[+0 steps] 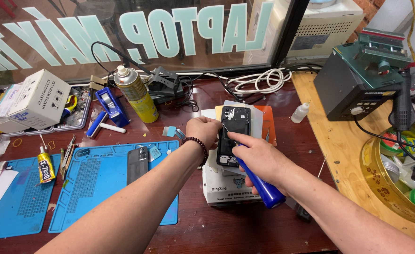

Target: The person disassembles a smartphone, removes the back cover, and uses a screwdriver to adjust internal components. They then apply adhesive around the camera module area and reattach the back cover.

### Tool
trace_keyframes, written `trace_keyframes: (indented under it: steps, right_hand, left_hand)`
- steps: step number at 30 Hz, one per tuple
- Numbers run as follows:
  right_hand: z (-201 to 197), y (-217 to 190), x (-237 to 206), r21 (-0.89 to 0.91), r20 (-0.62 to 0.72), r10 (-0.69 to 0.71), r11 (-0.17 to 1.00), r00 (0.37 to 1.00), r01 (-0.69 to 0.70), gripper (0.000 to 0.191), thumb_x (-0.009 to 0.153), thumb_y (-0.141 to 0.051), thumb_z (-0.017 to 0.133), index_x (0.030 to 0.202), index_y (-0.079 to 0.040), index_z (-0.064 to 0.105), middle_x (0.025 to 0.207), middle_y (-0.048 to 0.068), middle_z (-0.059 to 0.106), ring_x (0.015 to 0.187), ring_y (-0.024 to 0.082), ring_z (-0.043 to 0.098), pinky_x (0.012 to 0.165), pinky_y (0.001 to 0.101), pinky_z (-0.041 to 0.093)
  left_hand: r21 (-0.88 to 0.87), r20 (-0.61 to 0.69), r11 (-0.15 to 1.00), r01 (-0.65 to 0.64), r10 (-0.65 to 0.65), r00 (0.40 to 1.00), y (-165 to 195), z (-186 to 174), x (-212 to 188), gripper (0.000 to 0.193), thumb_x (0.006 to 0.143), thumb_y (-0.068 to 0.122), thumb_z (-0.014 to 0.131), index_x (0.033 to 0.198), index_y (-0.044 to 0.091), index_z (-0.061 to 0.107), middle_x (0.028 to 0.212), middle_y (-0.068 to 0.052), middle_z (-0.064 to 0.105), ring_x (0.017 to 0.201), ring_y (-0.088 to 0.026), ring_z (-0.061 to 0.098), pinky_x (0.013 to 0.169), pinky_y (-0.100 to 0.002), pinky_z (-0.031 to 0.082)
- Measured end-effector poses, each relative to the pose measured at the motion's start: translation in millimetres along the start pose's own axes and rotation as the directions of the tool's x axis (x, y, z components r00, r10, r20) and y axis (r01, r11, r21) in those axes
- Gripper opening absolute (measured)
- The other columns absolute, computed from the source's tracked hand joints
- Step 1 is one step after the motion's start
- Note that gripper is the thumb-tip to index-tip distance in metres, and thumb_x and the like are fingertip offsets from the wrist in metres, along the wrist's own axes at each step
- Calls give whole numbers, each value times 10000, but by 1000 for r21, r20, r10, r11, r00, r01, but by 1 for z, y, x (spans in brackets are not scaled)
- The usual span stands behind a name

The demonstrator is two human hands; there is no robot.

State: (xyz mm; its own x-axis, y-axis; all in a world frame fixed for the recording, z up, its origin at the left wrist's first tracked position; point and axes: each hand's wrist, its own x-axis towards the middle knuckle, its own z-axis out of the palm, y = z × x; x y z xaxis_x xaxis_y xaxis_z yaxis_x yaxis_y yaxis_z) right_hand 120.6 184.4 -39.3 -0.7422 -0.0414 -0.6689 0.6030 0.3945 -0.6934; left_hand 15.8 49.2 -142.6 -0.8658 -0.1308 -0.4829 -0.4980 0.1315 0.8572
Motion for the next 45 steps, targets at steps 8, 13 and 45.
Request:
trace_keyframes:
  steps: [8, 13, 45]
  right_hand:
    - [-1, 7, -3, 110, -17, -135, 985, 991, 136, 589, 949, -299, 531, 1532, -328, 460, 791, 66, 561, 474, 141, 557, 381, 313, 508]
    - [-9, 9, -1, 191, -57, -138, 971, 989, 147, 617, 959, -320, 517, 1563, -333, 394, 798, 69, 573, 492, 122, 562, 393, 300, 512]
    - [34, -16, 3, 53, 152, -171, 985, 974, 165, 600, 952, -378, 555, 1539, -340, 436, 824, 44, 591, 506, 128, 586, 403, 296, 518]
  left_hand:
    - [-78, 61, 997, 8, -4, 998, -3, -5, 2, 91, 837, 86, 723, 886, 11, 705, 766, -70, 702, 603, -155, 625, 485, -311, 517]
    - [-234, 181, 971, 50, -7, 983, -14, -13, 1, 95, 897, 109, 727, 948, 33, 703, 808, -44, 674, 613, -131, 592, 534, -292, 532]
    - [-865, 325, 322, 384, -221, 919, -3, -49, -1, 182, 1011, 55, 380, 1065, -2, 544, 858, -80, 548, 763, -201, 540, 796, -365, 534]
